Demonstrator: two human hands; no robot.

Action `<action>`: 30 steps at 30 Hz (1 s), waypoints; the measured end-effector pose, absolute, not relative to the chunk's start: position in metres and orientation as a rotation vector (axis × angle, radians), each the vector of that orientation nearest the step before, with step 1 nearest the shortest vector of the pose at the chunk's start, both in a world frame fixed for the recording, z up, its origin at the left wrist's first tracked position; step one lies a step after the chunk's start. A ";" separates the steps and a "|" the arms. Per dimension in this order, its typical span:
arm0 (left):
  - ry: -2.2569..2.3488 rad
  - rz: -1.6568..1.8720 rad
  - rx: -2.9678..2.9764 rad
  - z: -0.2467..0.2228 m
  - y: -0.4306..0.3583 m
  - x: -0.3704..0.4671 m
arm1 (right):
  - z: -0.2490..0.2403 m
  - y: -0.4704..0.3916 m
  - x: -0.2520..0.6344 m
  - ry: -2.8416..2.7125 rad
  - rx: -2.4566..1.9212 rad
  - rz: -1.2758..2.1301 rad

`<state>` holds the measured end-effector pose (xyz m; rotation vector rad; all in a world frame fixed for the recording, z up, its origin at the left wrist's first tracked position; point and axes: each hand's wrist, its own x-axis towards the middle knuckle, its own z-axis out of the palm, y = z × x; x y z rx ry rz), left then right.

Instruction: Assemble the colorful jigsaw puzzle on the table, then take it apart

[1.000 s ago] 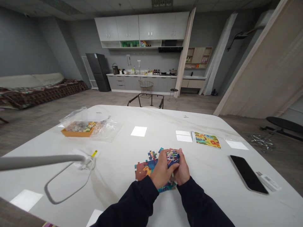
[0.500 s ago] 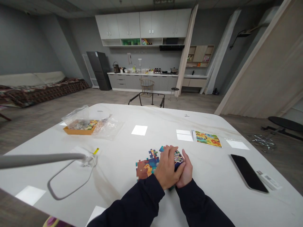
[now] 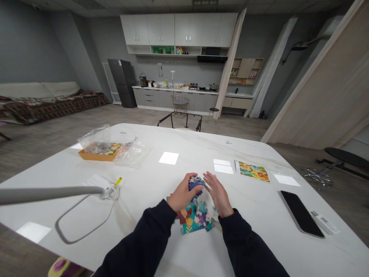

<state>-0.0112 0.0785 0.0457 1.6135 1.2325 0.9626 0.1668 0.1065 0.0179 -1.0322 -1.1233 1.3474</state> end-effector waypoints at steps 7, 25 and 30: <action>1.406 0.450 1.680 0.034 0.132 -0.062 | -0.025 0.143 0.165 -1.618 -1.395 0.683; 1.490 0.645 1.508 0.023 0.131 -0.049 | -0.024 0.139 0.162 -1.533 -1.352 0.879; 1.268 0.919 1.212 0.023 0.127 -0.049 | -0.017 0.138 0.158 -1.371 -1.244 1.058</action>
